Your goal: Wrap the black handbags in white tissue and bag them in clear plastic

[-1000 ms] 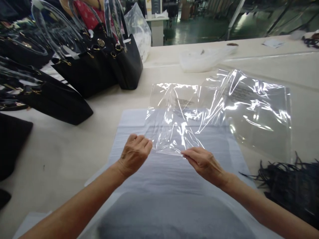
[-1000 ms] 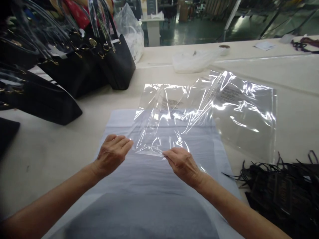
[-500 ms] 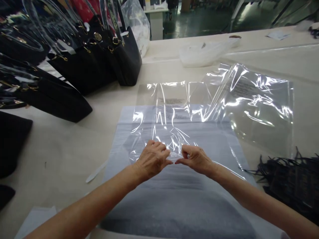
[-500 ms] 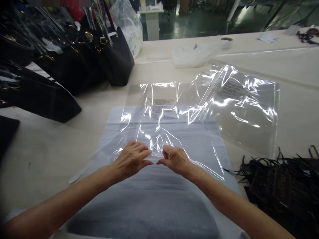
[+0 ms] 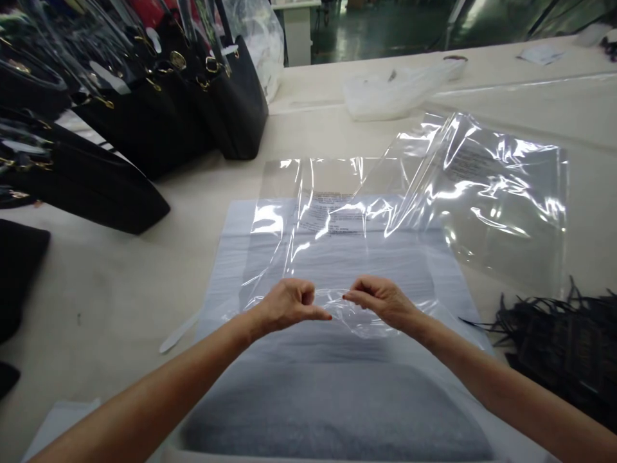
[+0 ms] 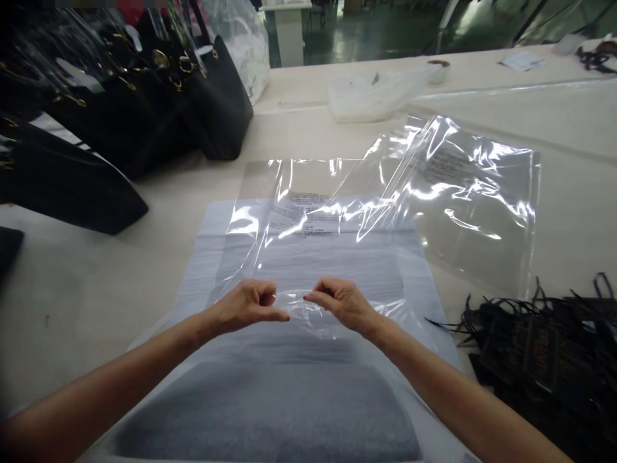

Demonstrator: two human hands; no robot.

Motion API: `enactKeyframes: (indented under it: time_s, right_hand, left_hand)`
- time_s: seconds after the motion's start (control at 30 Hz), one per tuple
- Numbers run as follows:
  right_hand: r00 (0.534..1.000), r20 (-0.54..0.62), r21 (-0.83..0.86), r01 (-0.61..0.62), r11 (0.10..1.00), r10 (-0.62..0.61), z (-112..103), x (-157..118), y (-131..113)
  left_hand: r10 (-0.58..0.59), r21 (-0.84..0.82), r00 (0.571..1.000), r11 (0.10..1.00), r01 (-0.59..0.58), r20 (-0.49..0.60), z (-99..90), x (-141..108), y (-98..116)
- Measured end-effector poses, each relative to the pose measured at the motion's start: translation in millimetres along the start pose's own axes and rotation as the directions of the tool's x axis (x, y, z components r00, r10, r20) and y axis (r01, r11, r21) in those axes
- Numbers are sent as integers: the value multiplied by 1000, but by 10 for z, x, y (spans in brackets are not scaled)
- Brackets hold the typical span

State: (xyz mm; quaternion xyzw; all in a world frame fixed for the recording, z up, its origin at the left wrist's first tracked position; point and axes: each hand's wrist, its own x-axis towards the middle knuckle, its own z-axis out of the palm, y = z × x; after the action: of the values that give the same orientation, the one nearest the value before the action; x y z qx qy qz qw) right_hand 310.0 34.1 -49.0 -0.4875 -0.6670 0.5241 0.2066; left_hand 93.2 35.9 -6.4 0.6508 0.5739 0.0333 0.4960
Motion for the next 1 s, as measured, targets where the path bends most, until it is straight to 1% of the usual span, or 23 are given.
enactKeyframes:
  time_s: [0.03,0.07,0.1,0.13,0.17,0.2,0.23,0.27,0.3,0.37,0.43,0.5,0.57,0.63,0.67,0.73,0.8,0.83,0.87,0.9,0.93,0.97,1.0]
  right_hand:
    - [997,-50,-73,61,995,-64,4,-8,-3]
    - [984,-89,-167,139,976,-155,6,-21,-6]
    - [958,-104,-274,229,934,-266,7,-36,-9]
    - [920,-89,-381,323,867,-381,4,-54,-11]
    - [874,-46,-469,409,783,-484,-2,-72,-14]
    - [826,16,-535,484,693,-564,-11,-91,-16]
    - [784,83,-586,538,606,-616,-24,-110,-18]
    - [753,145,-627,572,529,-642,-41,-129,-18]
    - [733,198,-663,589,462,-651,-61,-151,-15]
    - [715,260,-723,590,360,-648,-110,-203,4]
    - [712,262,-770,561,303,-652,-166,-273,44]
    - [725,220,-815,504,285,-653,-222,-357,100]
    - [747,150,-856,426,293,-647,-275,-448,164]
    - [761,81,-880,358,312,-644,-330,-541,238]
    - [765,46,-890,324,321,-643,-361,-589,281]
    - [776,-37,-910,234,343,-629,-433,-693,380]
    - [789,-164,-915,104,391,-592,-505,-804,486]
    - [797,-236,-898,40,439,-556,-533,-860,533]
    - [808,-316,-859,-21,512,-497,-553,-911,571]
    - [812,-419,-781,-94,617,-405,-562,-956,596]
    - [804,-521,-666,-172,726,-287,-561,-992,608]
    - [784,-599,-538,-246,806,-160,-552,-1019,605]
    - [758,-651,-395,-309,865,-27,-538,-1037,588]
  left_hand:
    - [20,-18,1000,1000,-20,-4,3,6,2]
    - [38,-13,999,999,-38,-13,6,14,-1]
    - [55,27,998,998,-54,-22,9,20,-9]
    - [77,104,997,992,-74,-27,13,23,-21]
    - [108,213,994,972,-100,-25,15,21,-35]
    - [142,340,990,932,-128,-17,16,11,-51]
    - [172,466,985,872,-151,-3,13,-6,-68]
    - [190,574,982,803,-161,10,6,-31,-87]
    - [190,655,982,740,-150,10,-8,-63,-107]
    - [137,752,989,658,-50,-54,-54,-140,-155]
    - [56,776,982,622,105,-178,-125,-218,-220]
    - [-21,747,955,618,244,-295,-208,-279,-298]
    - [-92,696,925,632,340,-369,-290,-319,-384]
    - [-146,649,901,648,398,-407,-367,-351,-476]
    - [-150,641,892,646,415,-426,-406,-371,-526]
    - [-120,650,872,620,440,-475,-486,-427,-640]
    - [-83,659,835,573,487,-545,-568,-508,-770]
    - [-80,654,815,554,515,-574,-604,-554,-836]
    - [-87,635,794,550,542,-602,-634,-598,-898]
    - [-103,596,773,575,560,-626,-654,-636,-954]
    - [-146,501,741,650,571,-655,-665,-666,-1000]
    - [-221,347,705,748,566,-674,-666,-686,-1033]
    - [-317,151,668,825,544,-673,-660,-696,-1053]
